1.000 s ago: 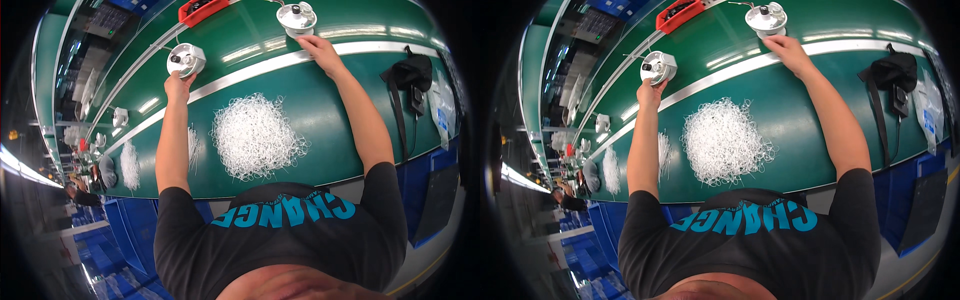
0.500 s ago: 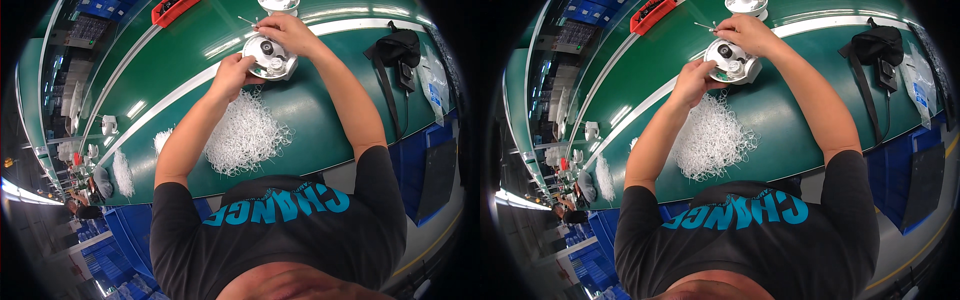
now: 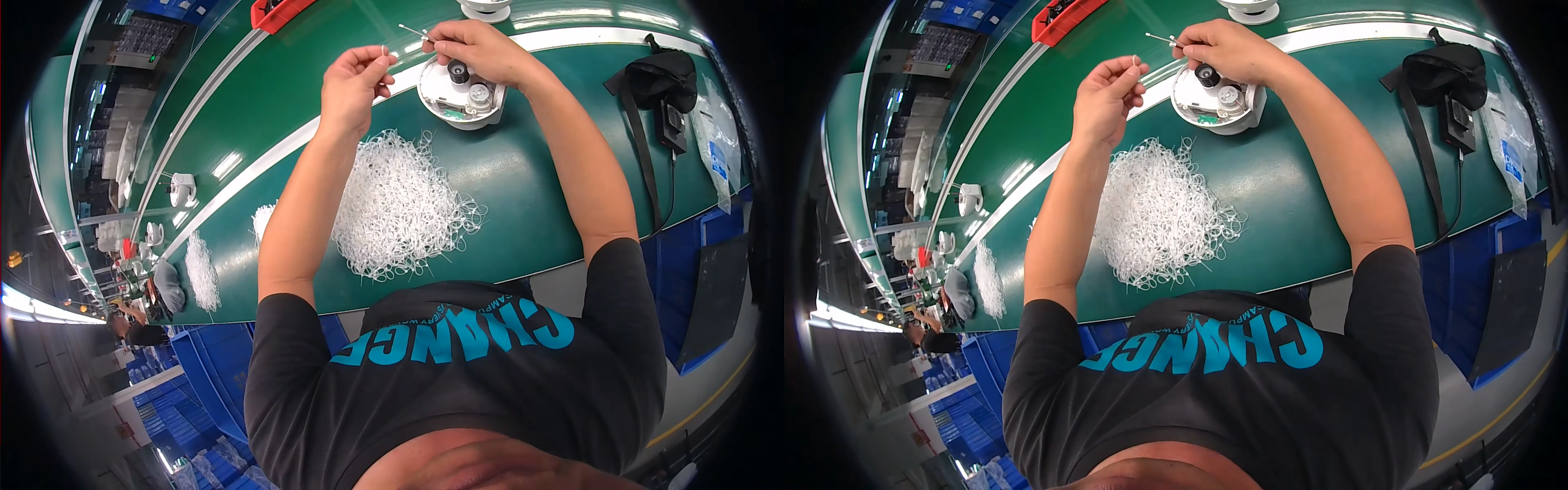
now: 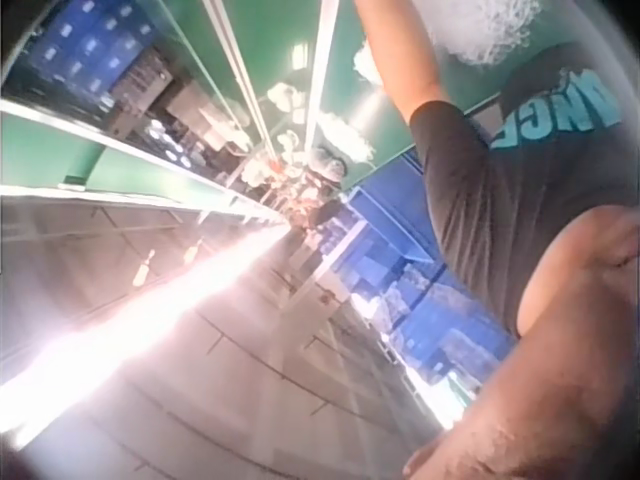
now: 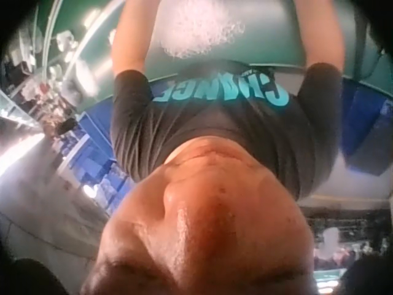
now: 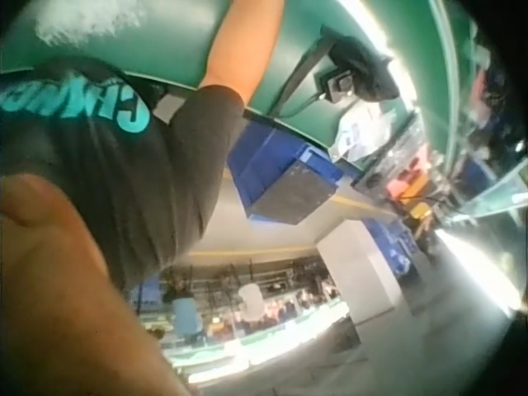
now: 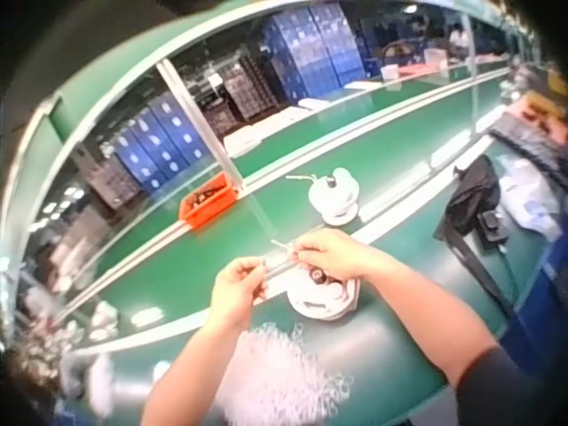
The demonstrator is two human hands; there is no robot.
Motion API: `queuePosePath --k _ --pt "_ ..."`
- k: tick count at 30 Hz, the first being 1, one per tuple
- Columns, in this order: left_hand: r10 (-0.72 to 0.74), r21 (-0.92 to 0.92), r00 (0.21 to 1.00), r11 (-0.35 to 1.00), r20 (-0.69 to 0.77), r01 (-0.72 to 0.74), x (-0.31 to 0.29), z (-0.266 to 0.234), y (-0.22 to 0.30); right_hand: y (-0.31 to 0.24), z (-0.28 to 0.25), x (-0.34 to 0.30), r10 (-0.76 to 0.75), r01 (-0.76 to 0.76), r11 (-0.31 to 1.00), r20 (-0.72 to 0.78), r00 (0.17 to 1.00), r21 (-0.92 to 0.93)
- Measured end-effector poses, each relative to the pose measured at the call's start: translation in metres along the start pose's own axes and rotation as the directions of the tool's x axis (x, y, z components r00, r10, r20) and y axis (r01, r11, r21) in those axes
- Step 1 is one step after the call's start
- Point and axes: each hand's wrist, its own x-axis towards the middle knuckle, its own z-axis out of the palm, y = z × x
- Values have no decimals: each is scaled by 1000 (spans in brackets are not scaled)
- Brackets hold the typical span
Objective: Assemble small plastic and metal components on an electronics production line.
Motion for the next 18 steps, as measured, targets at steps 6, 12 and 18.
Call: queuePosePath --k 6,12,18 --pt "149 -135 987 981 51 -141 9 14 6 -1 2 -1 -54 54 998 -1 999 -44" --pt "190 -177 980 968 65 -176 16 20 0 -2 -1 1 -43 45 995 17 999 -92" --pt "182 -52 972 983 150 -177 18 27 -4 3 1 1 7 -5 998 41 999 -60"
